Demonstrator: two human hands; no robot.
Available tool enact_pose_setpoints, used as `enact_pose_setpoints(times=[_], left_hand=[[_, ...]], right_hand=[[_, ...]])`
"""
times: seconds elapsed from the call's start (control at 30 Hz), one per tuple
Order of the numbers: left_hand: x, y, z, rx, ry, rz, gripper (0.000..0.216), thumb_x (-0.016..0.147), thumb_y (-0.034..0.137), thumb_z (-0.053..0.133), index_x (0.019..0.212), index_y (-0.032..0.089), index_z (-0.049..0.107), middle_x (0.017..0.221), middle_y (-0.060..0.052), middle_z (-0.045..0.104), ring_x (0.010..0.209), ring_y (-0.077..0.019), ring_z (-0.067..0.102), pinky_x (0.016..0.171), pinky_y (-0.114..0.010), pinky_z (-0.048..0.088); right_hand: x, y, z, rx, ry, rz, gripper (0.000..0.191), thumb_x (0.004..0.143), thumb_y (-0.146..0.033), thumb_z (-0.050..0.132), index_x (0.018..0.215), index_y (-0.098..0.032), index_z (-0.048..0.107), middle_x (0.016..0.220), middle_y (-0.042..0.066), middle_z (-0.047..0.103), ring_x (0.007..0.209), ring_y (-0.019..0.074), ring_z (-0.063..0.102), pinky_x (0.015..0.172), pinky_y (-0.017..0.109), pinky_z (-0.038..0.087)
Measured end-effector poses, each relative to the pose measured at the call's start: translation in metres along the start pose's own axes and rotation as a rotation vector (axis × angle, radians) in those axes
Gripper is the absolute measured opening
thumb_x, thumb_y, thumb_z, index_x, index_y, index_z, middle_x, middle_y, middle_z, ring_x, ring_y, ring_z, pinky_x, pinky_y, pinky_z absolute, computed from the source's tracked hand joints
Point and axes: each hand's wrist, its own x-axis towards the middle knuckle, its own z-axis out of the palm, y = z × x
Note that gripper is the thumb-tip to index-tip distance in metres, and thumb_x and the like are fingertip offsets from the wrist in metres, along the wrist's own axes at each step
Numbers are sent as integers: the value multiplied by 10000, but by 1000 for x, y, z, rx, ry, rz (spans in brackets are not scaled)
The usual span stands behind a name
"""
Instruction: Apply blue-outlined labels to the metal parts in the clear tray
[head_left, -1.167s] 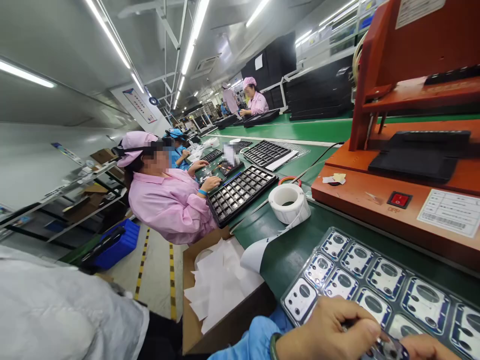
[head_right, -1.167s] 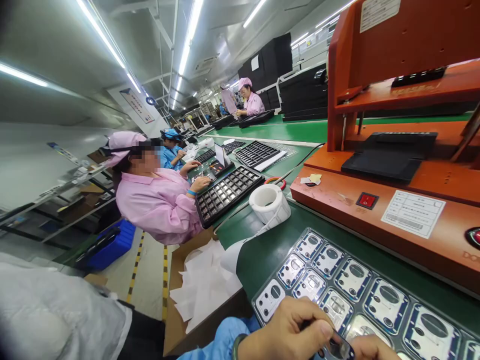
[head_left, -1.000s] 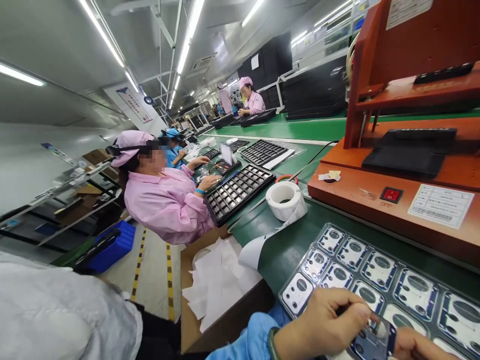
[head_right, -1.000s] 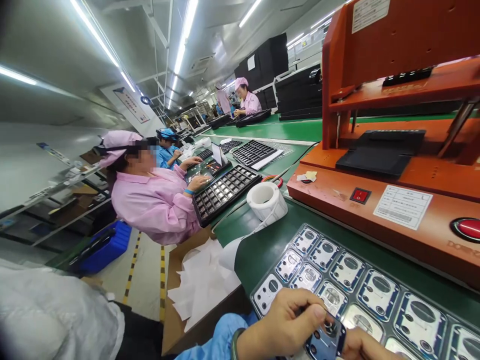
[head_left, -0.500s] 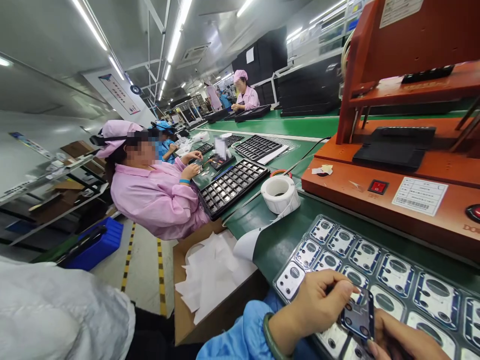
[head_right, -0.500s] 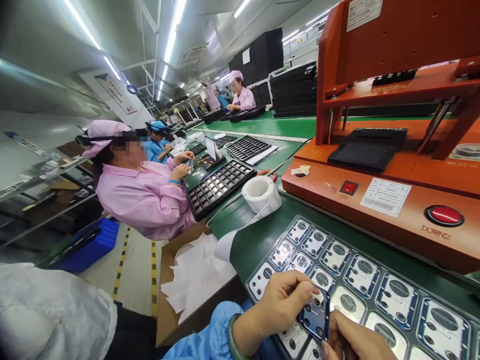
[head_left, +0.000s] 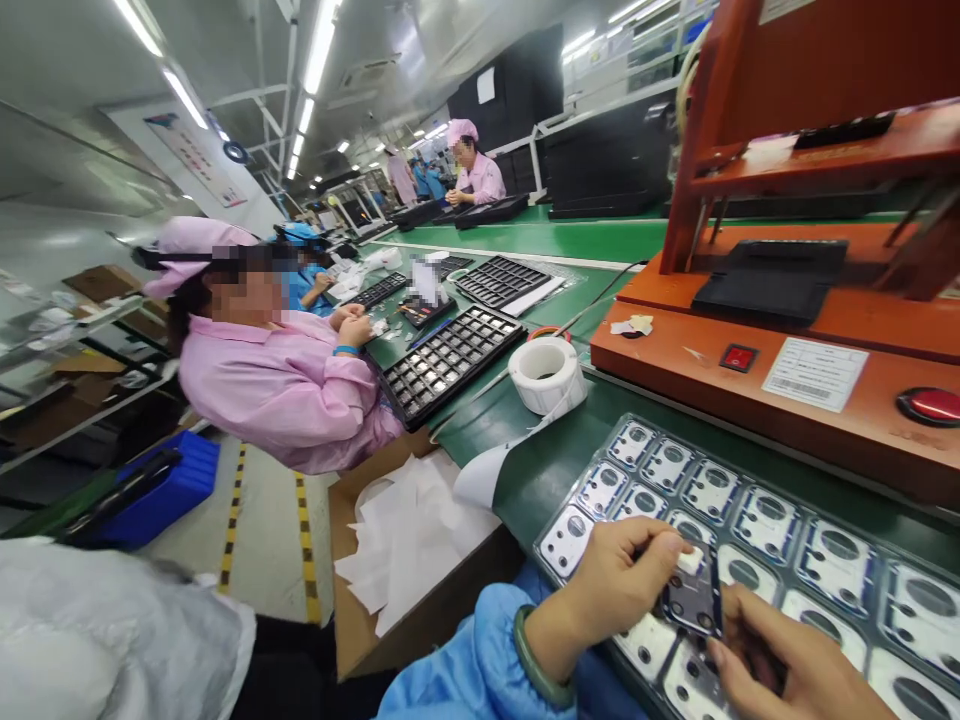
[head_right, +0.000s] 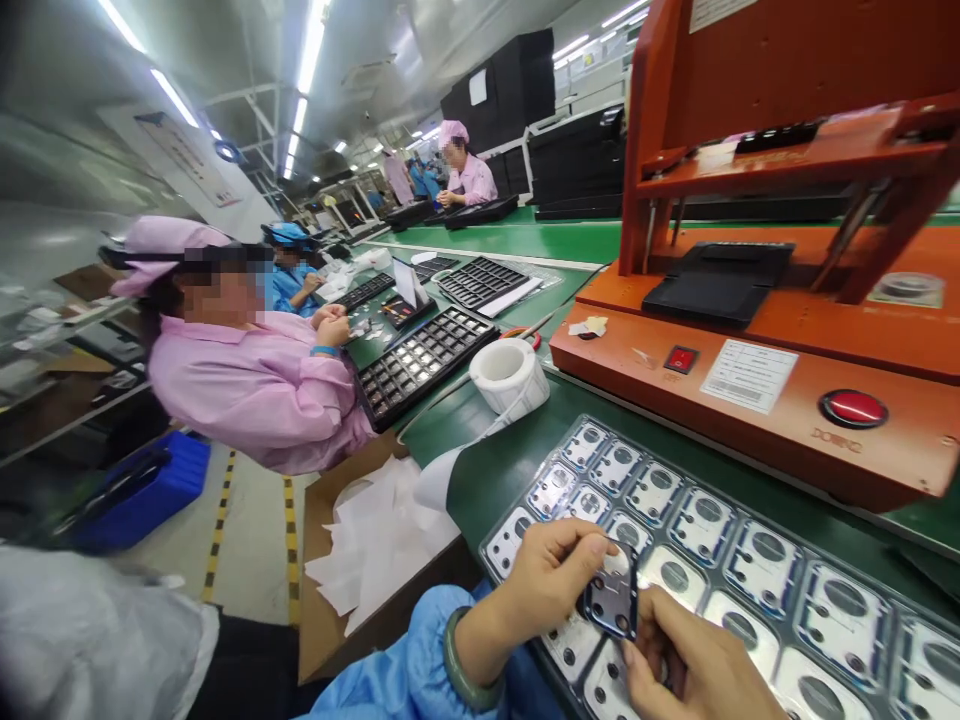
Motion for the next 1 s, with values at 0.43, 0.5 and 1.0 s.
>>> enact_pose_setpoints(times=[0.43, 0.5, 1.0], left_hand=[[9, 0, -6, -54, 127, -59, 312, 856, 407, 546, 792, 145, 702, 608, 8, 606, 563, -114, 527, 541, -211, 430], [8, 0, -5, -44, 70, -39, 289, 859, 383, 549, 821, 149, 715, 669, -10, 652, 641, -138, 582, 612, -229, 469], [6, -7, -3, -101, -103, -18, 324, 941, 368, 436, 1100, 147, 612, 536, 41, 537, 553, -113, 559, 616, -239, 475]], right_hand=[[3, -18, -11, -165, 323, -276, 274, 881, -211, 576, 1149, -168, 534, 999, 112, 677, 860, 197, 666, 669, 283, 562], [3, -19, -11, -380, 356, -453, 279, 890, -181, 592, 1167, -171, 562, 1164, 135, 649, 1126, 252, 589, 905, 408, 506], [-6, -33, -12, -706, 296, -372, 202, 926, -87, 479, 1035, -103, 647, 873, 79, 696, 819, 215, 609, 924, 457, 402]])
